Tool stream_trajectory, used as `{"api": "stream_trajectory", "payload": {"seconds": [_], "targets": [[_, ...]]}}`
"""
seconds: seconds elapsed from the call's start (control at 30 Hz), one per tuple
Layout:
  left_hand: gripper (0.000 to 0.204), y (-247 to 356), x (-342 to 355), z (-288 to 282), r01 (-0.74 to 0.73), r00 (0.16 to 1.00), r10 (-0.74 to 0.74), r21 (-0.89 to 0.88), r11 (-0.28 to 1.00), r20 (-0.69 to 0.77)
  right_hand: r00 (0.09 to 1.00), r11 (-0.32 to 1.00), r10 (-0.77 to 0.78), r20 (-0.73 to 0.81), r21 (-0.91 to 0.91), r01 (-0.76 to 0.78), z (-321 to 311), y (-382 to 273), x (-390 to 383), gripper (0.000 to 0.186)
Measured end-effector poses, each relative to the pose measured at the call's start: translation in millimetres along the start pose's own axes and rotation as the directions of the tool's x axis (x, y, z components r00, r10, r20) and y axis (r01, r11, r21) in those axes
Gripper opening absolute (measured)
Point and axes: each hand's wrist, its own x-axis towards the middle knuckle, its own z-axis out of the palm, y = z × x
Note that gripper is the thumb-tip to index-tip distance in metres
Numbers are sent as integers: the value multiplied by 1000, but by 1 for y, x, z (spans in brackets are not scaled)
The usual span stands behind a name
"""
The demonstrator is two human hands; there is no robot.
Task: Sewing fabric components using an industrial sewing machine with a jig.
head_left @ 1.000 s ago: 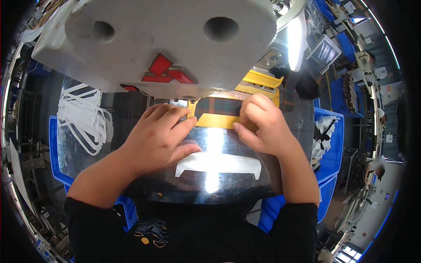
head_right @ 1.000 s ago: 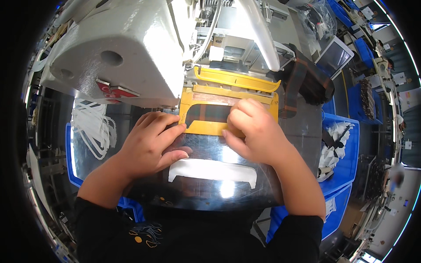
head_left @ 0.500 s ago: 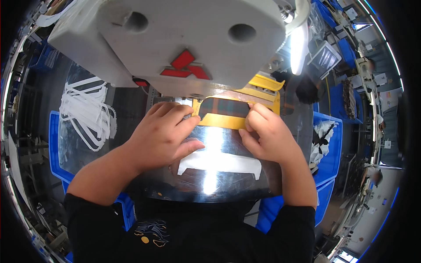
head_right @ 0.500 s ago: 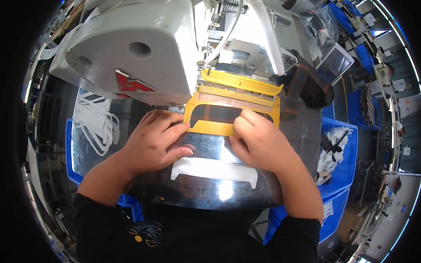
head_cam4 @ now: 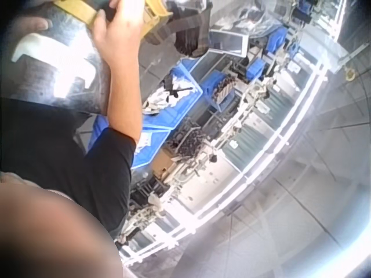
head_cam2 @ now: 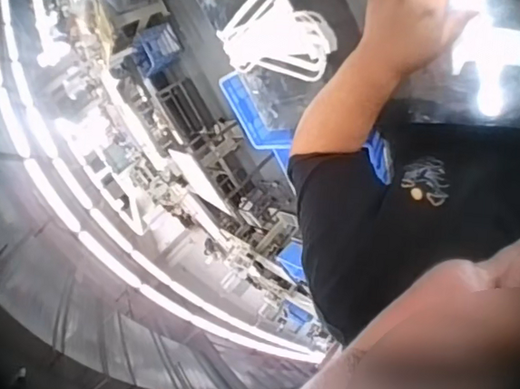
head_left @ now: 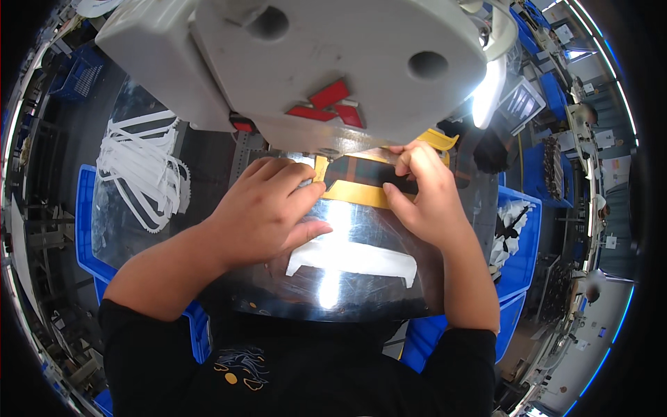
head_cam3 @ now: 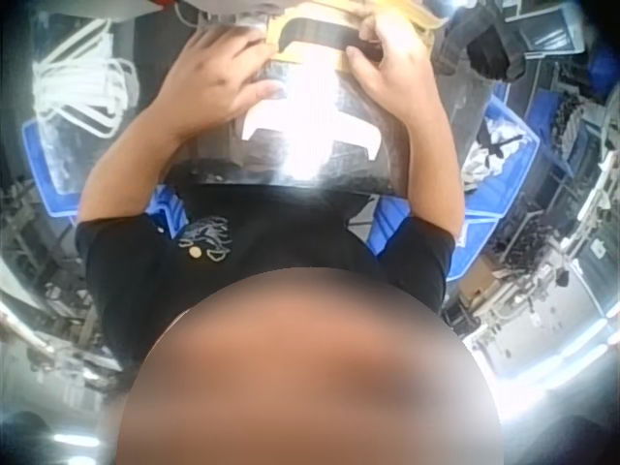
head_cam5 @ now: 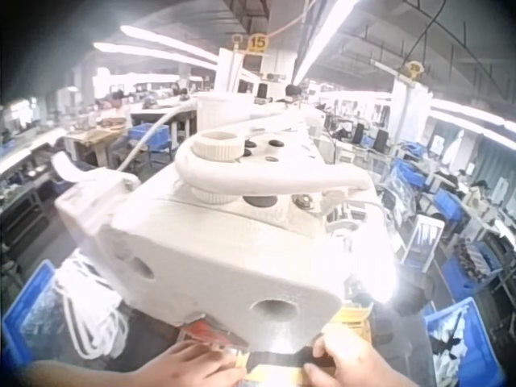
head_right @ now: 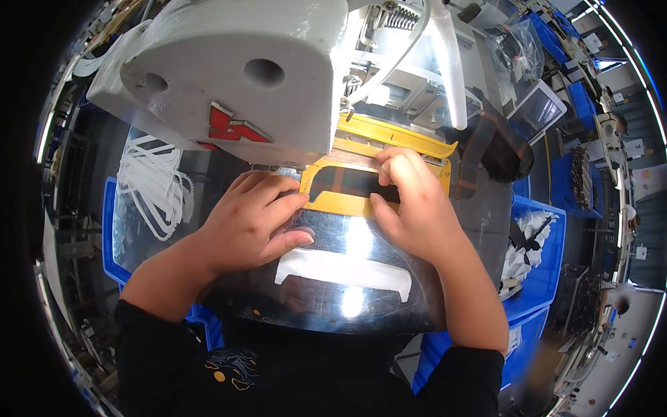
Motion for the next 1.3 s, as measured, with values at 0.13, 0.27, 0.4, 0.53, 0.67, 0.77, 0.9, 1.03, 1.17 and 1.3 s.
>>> {"api": "stream_trajectory", "payload": {"seconds": [0.13, 0.27, 0.4, 0.53, 0.67, 0.77, 0.9, 1.03, 1.17, 1.3], "targets": [[52, 1, 2, 2, 2, 1000, -2, -14, 1000, 1, 999, 998, 46, 8, 48, -47, -4, -1, -1, 29], [52, 1, 0, 0, 12, 1000, -12, -7, 1000, 4, 999, 986, 49, 5, -162, -48, -14, 2, -7, 28], [52, 1, 0, 1, 13, 1000, -13, -7, 1000, 8, 994, 995, 102, 41, -8, -102, -16, 1, -13, 29], [53, 0, 0, 1, 8, 1000, -7, -29, 1000, 9, 998, 1000, 12, 61, -7, -12, -10, -2, -12, 31], [53, 0, 0, 2, 8, 1000, -7, -28, 1000, 11, 1000, 999, -22, -13, 34, 22, -2, 8, -4, 33], [53, 0, 1, 2, 14, 1000, -13, -21, 1000, 22, 998, 988, 56, -38, 144, -50, -3, 10, 2, 35], [53, 0, -1, 1, 20, 999, -20, -7, 1000, 30, 997, 992, 65, 31, 105, -68, -9, 7, 3, 36], [53, 0, 0, 0, 28, 999, -27, -22, 999, 39, 958, 962, 260, 120, 53, -268, -24, 3, -1, 35], [52, 0, 0, 1, 37, 999, -36, -21, 999, 36, 860, 893, 442, 255, -32, -450, -46, 1, -9, 34], [52, -1, 1, 2, 20, 1000, -19, -35, 999, 22, 874, 890, 456, 165, -108, -444, -58, 8, -21, 34]]}}
